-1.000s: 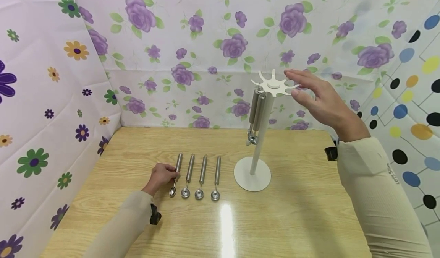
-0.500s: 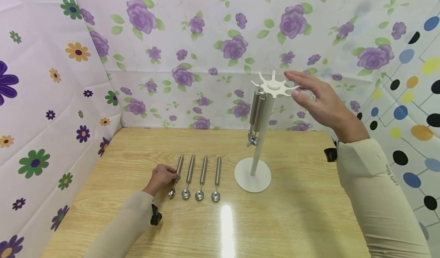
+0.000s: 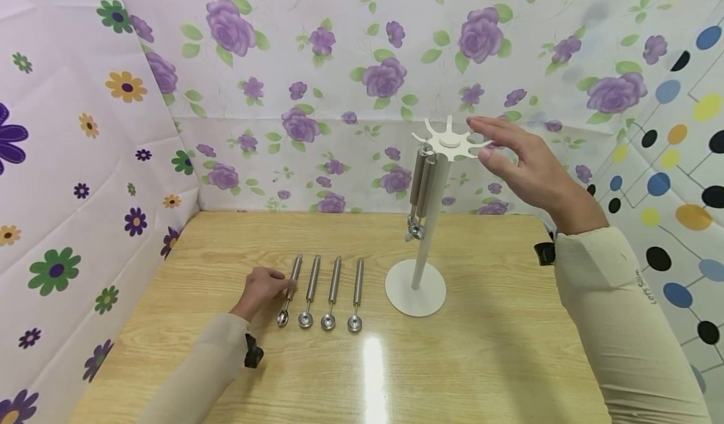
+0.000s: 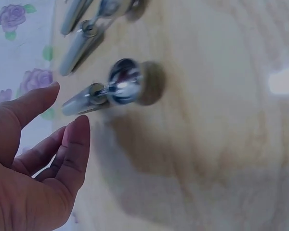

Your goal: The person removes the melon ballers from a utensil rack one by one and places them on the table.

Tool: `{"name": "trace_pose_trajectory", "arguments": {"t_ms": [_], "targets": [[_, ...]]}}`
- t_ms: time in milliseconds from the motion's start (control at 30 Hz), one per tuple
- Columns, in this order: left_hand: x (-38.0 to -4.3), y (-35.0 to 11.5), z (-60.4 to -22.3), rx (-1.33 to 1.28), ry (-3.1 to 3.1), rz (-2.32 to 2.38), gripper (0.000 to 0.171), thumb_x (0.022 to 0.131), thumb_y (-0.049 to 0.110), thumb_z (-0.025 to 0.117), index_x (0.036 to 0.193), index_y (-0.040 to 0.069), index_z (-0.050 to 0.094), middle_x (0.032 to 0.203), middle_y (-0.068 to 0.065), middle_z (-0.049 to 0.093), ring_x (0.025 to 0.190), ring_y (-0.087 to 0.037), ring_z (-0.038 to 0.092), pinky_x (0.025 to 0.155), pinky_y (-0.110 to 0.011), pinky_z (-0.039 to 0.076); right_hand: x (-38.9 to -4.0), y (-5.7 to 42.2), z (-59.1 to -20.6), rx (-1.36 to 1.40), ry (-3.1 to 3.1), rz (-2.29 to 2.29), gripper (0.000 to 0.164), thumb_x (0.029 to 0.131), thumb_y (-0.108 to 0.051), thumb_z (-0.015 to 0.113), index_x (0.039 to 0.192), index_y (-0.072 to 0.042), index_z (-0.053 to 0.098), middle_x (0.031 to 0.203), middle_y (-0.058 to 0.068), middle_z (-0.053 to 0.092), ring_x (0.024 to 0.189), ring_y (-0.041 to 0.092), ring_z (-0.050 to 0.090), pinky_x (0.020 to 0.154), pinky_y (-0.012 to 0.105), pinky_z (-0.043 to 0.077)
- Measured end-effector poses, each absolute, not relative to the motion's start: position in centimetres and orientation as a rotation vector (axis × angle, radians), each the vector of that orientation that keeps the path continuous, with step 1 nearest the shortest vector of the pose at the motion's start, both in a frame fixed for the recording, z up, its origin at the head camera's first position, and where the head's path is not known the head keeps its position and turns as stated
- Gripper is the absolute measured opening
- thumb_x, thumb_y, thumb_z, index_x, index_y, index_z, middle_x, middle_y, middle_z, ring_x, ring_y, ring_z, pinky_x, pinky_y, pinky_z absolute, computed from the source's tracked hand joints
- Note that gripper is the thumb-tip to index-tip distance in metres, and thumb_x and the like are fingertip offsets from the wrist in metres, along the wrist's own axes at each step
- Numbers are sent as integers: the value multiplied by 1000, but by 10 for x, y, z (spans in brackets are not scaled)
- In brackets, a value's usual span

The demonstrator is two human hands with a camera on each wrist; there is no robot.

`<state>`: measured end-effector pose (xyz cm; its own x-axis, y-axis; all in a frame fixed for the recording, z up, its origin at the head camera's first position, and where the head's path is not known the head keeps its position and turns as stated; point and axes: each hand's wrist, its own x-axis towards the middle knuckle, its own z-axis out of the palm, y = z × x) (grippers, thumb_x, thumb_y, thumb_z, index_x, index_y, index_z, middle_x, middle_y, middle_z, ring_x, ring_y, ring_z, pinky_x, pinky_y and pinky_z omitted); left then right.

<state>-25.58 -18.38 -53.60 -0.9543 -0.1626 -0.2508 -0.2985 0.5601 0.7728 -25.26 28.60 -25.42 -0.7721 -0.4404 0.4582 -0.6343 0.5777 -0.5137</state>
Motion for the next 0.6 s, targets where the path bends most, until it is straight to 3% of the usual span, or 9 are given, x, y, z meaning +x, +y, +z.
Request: {"name": "trace_pose_trajectory", "arguments": {"t_ms": [300,600], "targets": [[-267,-167,-508,-289,2604,1489,40,88,19,79,117,-7,69,107,-20,71,91,-34,70,71,-37,60,-251,287,-251,879,-2557,972,48,105,-16,50,153,-18,44,157,6,38,146,17,28,117,64,17],[-274,-117,-461,-66,2578,1602,39,89,24,79,119,1,71,107,-13,72,90,-28,71,81,-44,59,-249,287,-250,885,-2557,965,49,105,-16,49,153,-17,43,157,10,37,146,16,28,115,67,17]]}}
